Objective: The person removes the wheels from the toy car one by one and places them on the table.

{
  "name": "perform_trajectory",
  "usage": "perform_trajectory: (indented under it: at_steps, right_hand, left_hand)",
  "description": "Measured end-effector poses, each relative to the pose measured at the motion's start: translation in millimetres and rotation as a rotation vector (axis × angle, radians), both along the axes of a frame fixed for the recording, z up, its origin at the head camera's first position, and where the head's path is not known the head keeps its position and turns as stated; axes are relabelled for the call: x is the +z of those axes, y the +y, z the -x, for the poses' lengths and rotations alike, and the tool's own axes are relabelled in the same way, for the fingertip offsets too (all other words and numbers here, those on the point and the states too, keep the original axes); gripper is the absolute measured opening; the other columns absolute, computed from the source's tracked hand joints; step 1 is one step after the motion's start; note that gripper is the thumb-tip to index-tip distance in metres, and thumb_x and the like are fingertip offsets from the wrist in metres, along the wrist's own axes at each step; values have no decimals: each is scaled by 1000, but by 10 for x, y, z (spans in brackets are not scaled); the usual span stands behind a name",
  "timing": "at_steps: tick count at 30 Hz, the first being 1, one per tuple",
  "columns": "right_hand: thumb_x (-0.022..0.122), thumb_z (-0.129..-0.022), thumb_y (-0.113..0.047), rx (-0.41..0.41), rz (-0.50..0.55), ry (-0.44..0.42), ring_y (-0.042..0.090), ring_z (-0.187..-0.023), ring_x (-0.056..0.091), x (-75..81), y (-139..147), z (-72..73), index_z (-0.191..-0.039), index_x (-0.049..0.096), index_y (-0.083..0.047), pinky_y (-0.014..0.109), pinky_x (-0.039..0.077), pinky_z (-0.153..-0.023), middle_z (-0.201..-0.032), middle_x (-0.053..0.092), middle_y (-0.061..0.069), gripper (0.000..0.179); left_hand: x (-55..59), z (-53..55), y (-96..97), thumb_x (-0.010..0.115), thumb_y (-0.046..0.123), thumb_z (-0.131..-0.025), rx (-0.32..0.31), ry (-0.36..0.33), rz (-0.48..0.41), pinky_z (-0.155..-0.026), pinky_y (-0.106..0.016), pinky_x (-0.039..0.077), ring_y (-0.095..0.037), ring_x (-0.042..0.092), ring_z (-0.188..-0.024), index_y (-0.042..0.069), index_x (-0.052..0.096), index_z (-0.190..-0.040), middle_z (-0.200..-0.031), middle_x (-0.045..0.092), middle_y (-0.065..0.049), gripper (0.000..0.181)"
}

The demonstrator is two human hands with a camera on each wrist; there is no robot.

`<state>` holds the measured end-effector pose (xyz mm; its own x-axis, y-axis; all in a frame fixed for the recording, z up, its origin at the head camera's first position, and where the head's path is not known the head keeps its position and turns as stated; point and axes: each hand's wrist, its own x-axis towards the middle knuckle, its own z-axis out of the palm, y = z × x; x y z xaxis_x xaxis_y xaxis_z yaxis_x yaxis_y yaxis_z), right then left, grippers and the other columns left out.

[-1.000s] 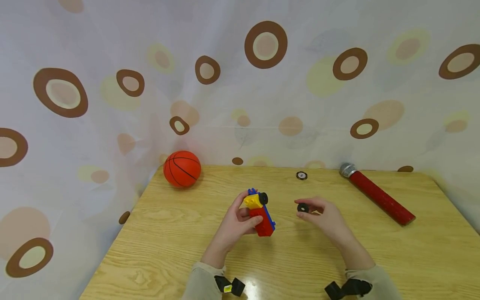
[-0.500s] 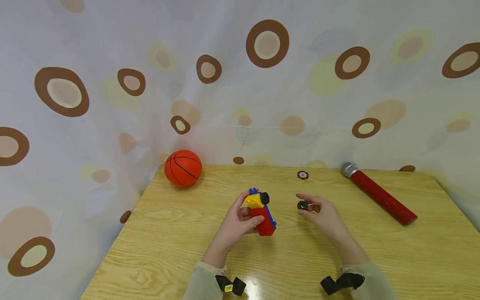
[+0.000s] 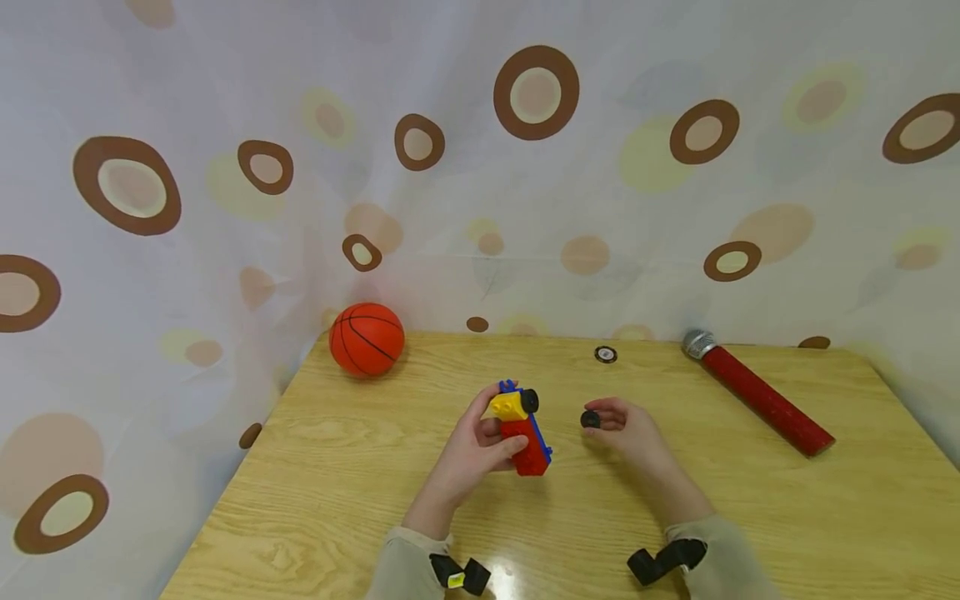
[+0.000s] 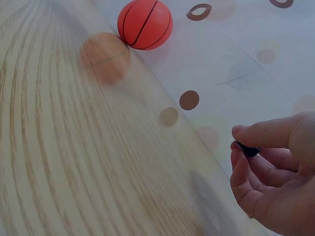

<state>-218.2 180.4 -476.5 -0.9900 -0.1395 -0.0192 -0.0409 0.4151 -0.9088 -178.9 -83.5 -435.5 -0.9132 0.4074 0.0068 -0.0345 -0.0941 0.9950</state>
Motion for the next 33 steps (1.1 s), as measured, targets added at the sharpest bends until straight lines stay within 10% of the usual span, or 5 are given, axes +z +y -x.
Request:
perform_trajectory:
  at_steps: [33]
  right_hand:
    - [80, -80, -6, -39, -193, 12, 14, -76, 62, -231, -135, 66, -108, 72, 0, 27, 50, -69, -97, 70, 14, 30]
  left_hand:
    - [-5, -27, 10, 69, 15, -93, 13, -10, 8, -85, -49, 59, -37, 64, -117, 20, 30, -153, -133, 59, -26, 72]
